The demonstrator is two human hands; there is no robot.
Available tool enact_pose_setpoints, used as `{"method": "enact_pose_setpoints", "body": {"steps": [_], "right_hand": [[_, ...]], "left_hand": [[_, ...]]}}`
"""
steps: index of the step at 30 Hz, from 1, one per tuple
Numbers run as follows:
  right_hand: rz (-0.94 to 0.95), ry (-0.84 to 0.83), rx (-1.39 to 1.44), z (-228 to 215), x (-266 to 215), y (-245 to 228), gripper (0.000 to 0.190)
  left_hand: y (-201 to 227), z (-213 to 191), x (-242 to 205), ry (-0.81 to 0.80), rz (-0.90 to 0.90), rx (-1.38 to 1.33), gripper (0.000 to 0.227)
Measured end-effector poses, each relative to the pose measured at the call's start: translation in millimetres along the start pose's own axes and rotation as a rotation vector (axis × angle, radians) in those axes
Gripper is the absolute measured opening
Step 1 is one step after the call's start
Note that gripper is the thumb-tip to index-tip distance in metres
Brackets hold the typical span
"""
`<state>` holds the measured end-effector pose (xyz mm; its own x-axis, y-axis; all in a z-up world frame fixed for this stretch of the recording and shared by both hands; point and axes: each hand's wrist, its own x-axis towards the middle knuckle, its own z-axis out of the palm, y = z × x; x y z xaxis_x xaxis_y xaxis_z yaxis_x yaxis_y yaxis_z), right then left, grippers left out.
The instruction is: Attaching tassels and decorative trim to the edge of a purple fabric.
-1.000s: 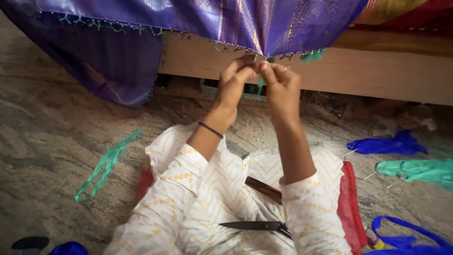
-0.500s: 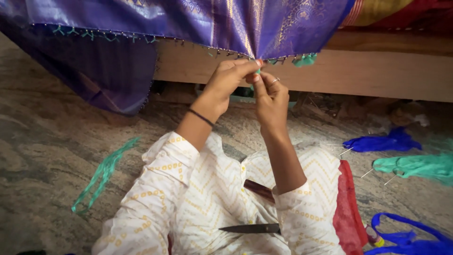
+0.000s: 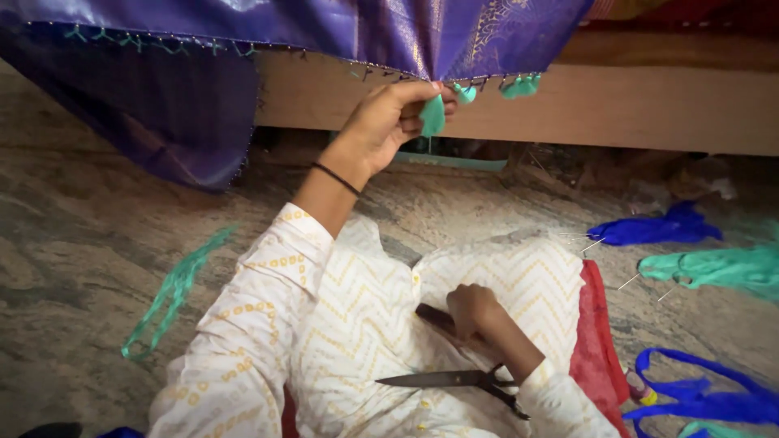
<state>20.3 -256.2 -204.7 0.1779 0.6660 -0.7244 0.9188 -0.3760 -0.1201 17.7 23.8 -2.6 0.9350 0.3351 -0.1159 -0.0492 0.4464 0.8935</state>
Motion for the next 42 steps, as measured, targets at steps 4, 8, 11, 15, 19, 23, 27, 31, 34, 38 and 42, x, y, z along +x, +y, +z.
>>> {"method": "enact_pose_setpoints", "body": {"steps": [4,8,11,15,19,23,27,31,34,38,42], "right_hand": [[-0.138,0.023,0.146,16.4,7.4,2.5,0.047],[-0.116,0.072,0.199,2.2,2.3,-2.9,0.06],[-0.057,0.195,0.326,-18.0,15.4,21.3,0.038],[-0.307,1.174,0.325,-75.6,-4.9,74.6,0.036],[-0.189,1.503,0.486,-175.5,-113.2,37.1,0.042],[-0.215,1.534,0.401,-209.5,-155.3,24.4,0.035],[-0.233,1.489,0.02,-218.5,-142.4,29.9,0.03],[-0.317,1.412,-0.178,-243.8,-144.9,18.7,0.041],[-0.237,1.486,-0.271,-247.1,-128.9,29.2,0.036],[-0.153,1.507,-0.311,-234.2,-119.2,25.3,0.036],[-0.195,1.474,-0.277,-242.1,-128.3,26.2,0.037]], "left_hand": [[-0.1,0.1,0.3,-0.03,0.012,-0.034,0.03],[5.5,4.6,-3.5,0.014,-0.038,-0.011,0.027],[9.3,-0.6,-2.8,-0.003,-0.07,-0.012,0.029],[5.7,-7.7,5.7,-0.02,-0.051,0.044,0.032],[2.6,-9.7,10.0,-0.014,-0.08,0.033,0.03],[10.2,-4.1,5.0,0.027,-0.147,0.028,0.028],[13.6,-8.3,6.3,-0.012,-0.2,0.028,0.03],[14.0,-5.6,6.4,0.0,-0.201,0.054,0.031],[12.0,-10.0,10.2,-0.005,-0.208,0.051,0.03],[15.3,-16.7,15.4,-0.064,-0.219,0.025,0.028],[16.2,-13.0,14.9,-0.032,-0.223,0.034,0.027]]}}
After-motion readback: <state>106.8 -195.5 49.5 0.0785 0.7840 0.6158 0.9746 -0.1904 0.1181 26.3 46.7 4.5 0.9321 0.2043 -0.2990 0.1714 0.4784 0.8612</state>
